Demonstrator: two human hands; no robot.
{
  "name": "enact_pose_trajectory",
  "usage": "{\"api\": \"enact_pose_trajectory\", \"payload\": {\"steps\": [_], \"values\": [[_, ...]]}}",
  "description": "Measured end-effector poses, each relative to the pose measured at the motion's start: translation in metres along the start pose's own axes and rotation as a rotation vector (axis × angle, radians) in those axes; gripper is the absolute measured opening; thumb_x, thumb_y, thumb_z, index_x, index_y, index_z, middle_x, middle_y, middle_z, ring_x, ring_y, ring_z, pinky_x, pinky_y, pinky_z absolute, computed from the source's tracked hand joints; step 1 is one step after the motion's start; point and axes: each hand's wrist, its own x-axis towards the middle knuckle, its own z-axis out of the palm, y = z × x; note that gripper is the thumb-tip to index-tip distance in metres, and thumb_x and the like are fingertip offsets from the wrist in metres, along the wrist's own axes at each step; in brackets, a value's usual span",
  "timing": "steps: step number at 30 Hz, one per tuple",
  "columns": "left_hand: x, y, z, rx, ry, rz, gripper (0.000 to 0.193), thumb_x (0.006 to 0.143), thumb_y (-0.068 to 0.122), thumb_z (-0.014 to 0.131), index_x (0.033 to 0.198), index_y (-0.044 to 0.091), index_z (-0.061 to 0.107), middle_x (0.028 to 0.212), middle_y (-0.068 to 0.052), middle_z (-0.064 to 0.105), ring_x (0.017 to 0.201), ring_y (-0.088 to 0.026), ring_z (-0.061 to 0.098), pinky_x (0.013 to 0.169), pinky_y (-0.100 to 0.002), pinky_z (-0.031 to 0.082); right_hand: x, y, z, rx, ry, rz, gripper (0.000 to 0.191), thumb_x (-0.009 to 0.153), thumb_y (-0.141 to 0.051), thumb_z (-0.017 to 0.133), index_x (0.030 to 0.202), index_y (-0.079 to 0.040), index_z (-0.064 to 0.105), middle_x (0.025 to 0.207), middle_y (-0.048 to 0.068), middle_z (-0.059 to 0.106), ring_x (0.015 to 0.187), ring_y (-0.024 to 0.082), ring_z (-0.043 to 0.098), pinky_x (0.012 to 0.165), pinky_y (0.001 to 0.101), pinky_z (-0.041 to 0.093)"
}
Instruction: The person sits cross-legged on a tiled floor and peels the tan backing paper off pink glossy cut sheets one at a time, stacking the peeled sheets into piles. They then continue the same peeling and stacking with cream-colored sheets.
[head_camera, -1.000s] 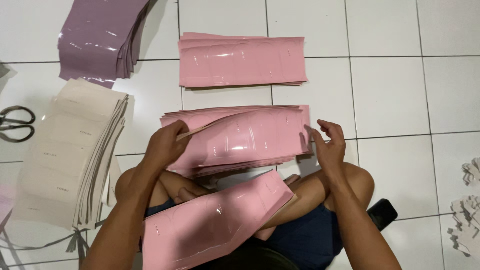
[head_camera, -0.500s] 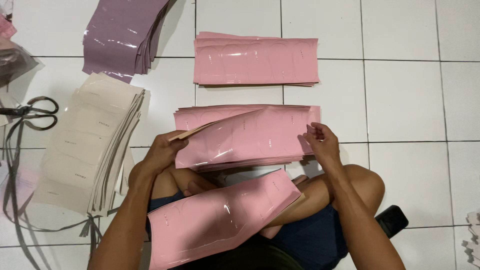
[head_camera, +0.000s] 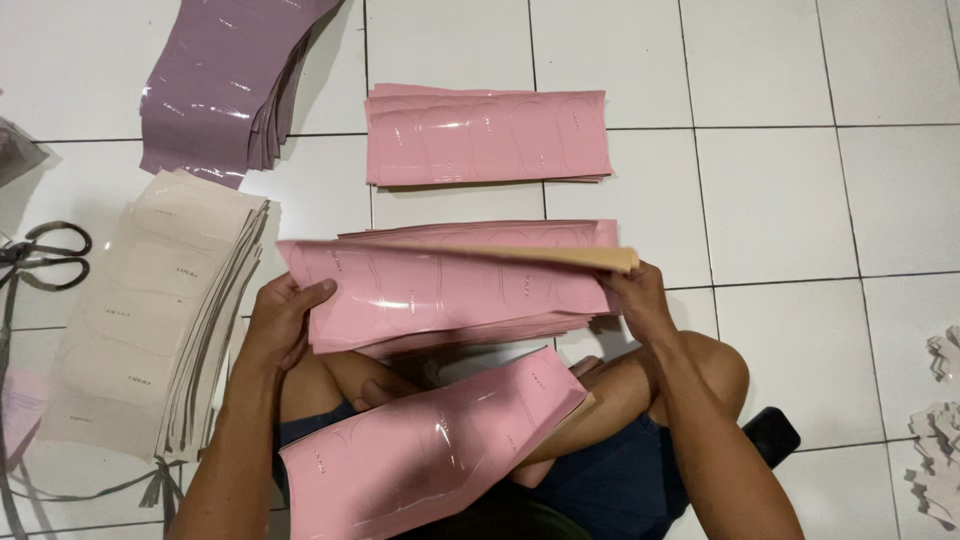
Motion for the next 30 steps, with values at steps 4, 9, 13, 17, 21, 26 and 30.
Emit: {"api": "enact_pose_trajectory", "payload": {"steps": [4,9,13,17,21,26,30], "values": [[0.021,0.016,0.029,0.182,0.095,0.061,0.027,0.094,0.009,0.067,0.117,-0.005,0.068,0.100,-0.010,0.074,0.084,-0.014,0.070,0.074,-0.027,0.058,0.016,-0.030,0.005,-0.081,0.140,-0.006,0.021,0.101,-0.020,0.065,0.101,-0.001,0.075,0.082,0.002,0.072,0.068,0.006,0.062,0.058,0.0233,0.051],[0.089,0.052,0.066,0.311,0.176,0.204,0.018,0.099,0.014,0.070,0.098,-0.004,0.068,0.084,-0.004,0.064,0.072,-0.008,0.055,0.061,-0.027,0.048,0.073,-0.081,0.000,-0.165,0.240,-0.125,0.033,0.108,-0.026,0.071,0.094,0.005,0.069,0.078,0.000,0.057,0.065,0.007,0.042,0.055,0.0275,0.032],[0.133,0.084,0.083,0.238,0.074,0.280,0.028,0.097,0.022,0.070,0.106,-0.004,0.070,0.092,-0.007,0.070,0.081,-0.012,0.061,0.070,-0.029,0.052,0.123,-0.113,-0.003,0.080,0.172,-0.159,0.021,0.105,-0.020,0.075,0.106,0.001,0.073,0.093,-0.001,0.070,0.080,0.006,0.057,0.070,0.0240,0.046],[0.132,0.088,0.079,0.516,0.247,0.333,0.056,0.093,0.030,0.071,0.139,0.005,0.051,0.114,-0.013,0.069,0.109,-0.018,0.064,0.089,-0.031,0.052,0.129,-0.113,0.004,-0.306,0.342,-0.313,0.032,0.100,-0.019,0.075,0.125,0.000,0.067,0.108,0.006,0.069,0.096,0.012,0.064,0.078,0.0268,0.053],[0.078,0.066,0.038,0.909,0.170,0.272,0.053,0.093,0.032,0.070,0.137,0.005,0.059,0.118,-0.015,0.069,0.111,-0.025,0.066,0.092,-0.035,0.055,0.083,-0.070,0.015,-0.594,0.186,-0.608,0.039,0.102,-0.015,0.075,0.132,0.008,0.064,0.123,0.018,0.064,0.109,0.023,0.063,0.085,0.0344,0.054],[-0.035,0.041,-0.017,0.972,0.103,0.155,0.054,0.090,0.032,0.071,0.136,0.005,0.060,0.113,-0.014,0.073,0.099,-0.023,0.071,0.087,-0.036,0.056,-0.007,-0.035,0.043,-0.775,-0.452,0.145,0.031,0.090,-0.031,0.067,0.107,-0.007,0.076,0.086,0.011,0.078,0.076,0.022,0.072,0.070,0.0353,0.057],[-0.093,0.039,-0.026,1.044,0.234,0.096,0.044,0.091,0.032,0.072,0.127,0.007,0.068,0.095,-0.014,0.075,0.087,-0.023,0.069,0.080,-0.035,0.055,-0.052,-0.034,0.061,-1.180,-0.529,0.373,0.054,0.086,-0.059,0.073,0.099,-0.006,0.078,0.083,0.009,0.077,0.079,0.022,0.072,0.075,0.0365,0.056]]}}
